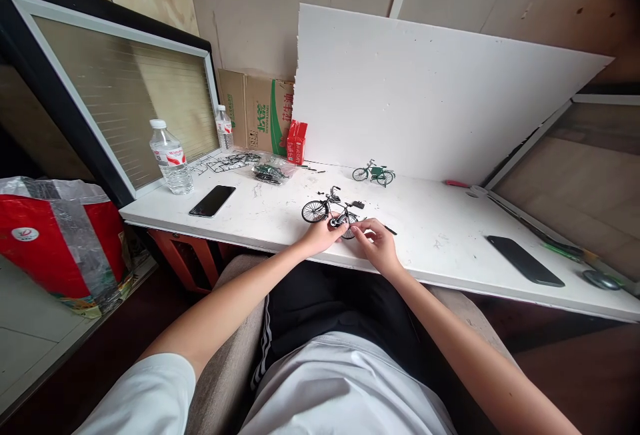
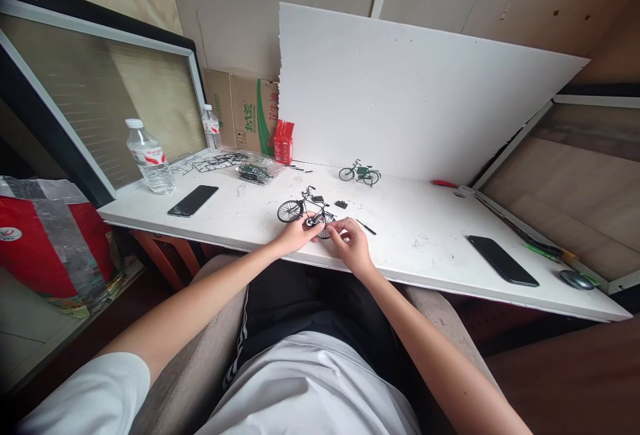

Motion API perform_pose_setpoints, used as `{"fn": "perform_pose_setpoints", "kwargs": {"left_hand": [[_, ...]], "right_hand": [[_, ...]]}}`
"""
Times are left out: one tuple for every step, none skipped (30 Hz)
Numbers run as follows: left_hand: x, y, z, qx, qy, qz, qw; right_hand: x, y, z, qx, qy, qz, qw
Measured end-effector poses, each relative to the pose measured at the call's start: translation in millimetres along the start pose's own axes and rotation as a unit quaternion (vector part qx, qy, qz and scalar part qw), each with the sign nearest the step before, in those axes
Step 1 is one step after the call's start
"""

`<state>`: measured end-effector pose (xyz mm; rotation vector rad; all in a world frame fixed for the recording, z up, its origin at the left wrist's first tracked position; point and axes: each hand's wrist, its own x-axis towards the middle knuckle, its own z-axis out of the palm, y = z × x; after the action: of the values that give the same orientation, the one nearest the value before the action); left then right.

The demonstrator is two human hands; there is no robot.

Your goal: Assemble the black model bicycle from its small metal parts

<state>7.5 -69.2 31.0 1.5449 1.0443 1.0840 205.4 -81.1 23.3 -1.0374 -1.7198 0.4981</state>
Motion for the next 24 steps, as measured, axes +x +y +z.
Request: {"fn": "perform_pose_setpoints", "kwargs": {"left_hand": [[-0.5, -0.1, -0.2, 0.006, 0.0, 0.0, 1.0], [-1.0, -0.3, -0.4, 0.011, 0.0, 0.002, 1.0], [-1.3, -0.7, -0.4, 0.014, 0.001, 0.004, 1.0], [-1.5, -1.3, -0.5, 0.015, 0.001, 0.007, 1.0], [-1.6, -2.1, -0.5, 0.014, 0.003, 0.009, 1.0], [-1.5, -3.1, -0.4, 0.012, 0.004, 0.012, 1.0], [-1.4, -4.2, -0.3, 0.012, 0.005, 0.014, 1.0], [-1.2, -5.3, -0.3, 0.014, 0.004, 0.016, 1.0], [-1.0, -6.3, -0.3, 0.018, 0.003, 0.018, 1.0], [-1.0, -7.0, -0.4, 0.022, 0.002, 0.021, 1.0], [-1.1, -7.4, -0.5, 0.027, 0.001, 0.024, 0.999], [-1.3, -7.4, -0.7, 0.032, -0.002, 0.026, 0.999], [-1.7, -7.1, -0.9, 0.035, -0.003, 0.027, 0.999], [-2.2, -6.5, -1.1, 0.037, -0.004, 0.026, 0.999], [-2.7, -5.7, -1.2, 0.039, -0.004, 0.024, 0.999], [-3.2, -4.9, -1.3, 0.04, -0.003, 0.022, 0.999], [-3.5, -4.1, -1.3, 0.039, -0.002, 0.019, 0.999], [-3.8, -3.7, -1.3, 0.038, 0.0, 0.016, 0.999], [-3.9, -3.5, -1.1, 0.036, 0.002, 0.014, 0.999], [-3.8, -3.7, -1.0, 0.034, 0.003, 0.015, 0.999], [-3.5, -4.3, -0.9, 0.032, 0.003, 0.019, 0.999], [-3.1, -5.1, -0.8, 0.03, 0.003, 0.024, 0.999], [-2.6, -6.2, -0.7, 0.03, 0.001, 0.029, 0.999], [-2.1, -7.4, -0.8, 0.029, -0.001, 0.033, 0.999]], "right_hand": [[-0.1, -0.3, 0.1, -0.001, -0.003, 0.001, 1.0], [-0.2, -0.7, 0.1, -0.002, -0.004, 0.003, 1.0], [-0.3, -1.1, 0.1, -0.002, -0.004, 0.005, 1.0], [-0.4, -1.5, 0.0, -0.001, -0.003, 0.006, 1.0], [-0.6, -2.1, -0.1, 0.0, -0.002, 0.007, 1.0], [-0.8, -2.7, -0.2, 0.001, -0.001, 0.008, 1.0], [-0.9, -3.3, -0.4, 0.001, -0.002, 0.009, 1.0], [-1.0, -3.9, -0.6, 0.0, -0.004, 0.011, 1.0], [-1.0, -4.3, -0.8, -0.002, -0.005, 0.014, 1.0], [-0.9, -4.6, -1.1, -0.003, -0.006, 0.016, 1.0], [-0.7, -4.7, -1.3, -0.003, -0.008, 0.019, 1.0], [-0.4, -4.6, -1.5, -0.002, -0.011, 0.022, 1.0], [0.0, -4.5, -1.8, 0.002, -0.017, 0.025, 1.0], [0.5, -4.3, -1.9, 0.006, -0.023, 0.029, 0.999], [1.0, -4.0, -2.1, 0.011, -0.029, 0.032, 0.999], [1.5, -3.9, -2.1, 0.015, -0.034, 0.035, 0.999], [2.0, -3.7, -2.2, 0.019, -0.037, 0.036, 0.998], [2.3, -3.7, -2.2, 0.021, -0.04, 0.038, 0.998], [2.6, -3.6, -2.2, 0.024, -0.041, 0.039, 0.998], [2.7, -3.5, -2.1, 0.028, -0.042, 0.041, 0.998], [2.8, -3.2, -2.2, 0.032, -0.042, 0.042, 0.998], [2.9, -2.8, -2.3, 0.038, -0.041, 0.043, 0.997], [2.9, -2.1, -2.4, 0.044, -0.039, 0.044, 0.997], [2.9, -1.2, -2.6, 0.05, -0.037, 0.045, 0.997]]}}
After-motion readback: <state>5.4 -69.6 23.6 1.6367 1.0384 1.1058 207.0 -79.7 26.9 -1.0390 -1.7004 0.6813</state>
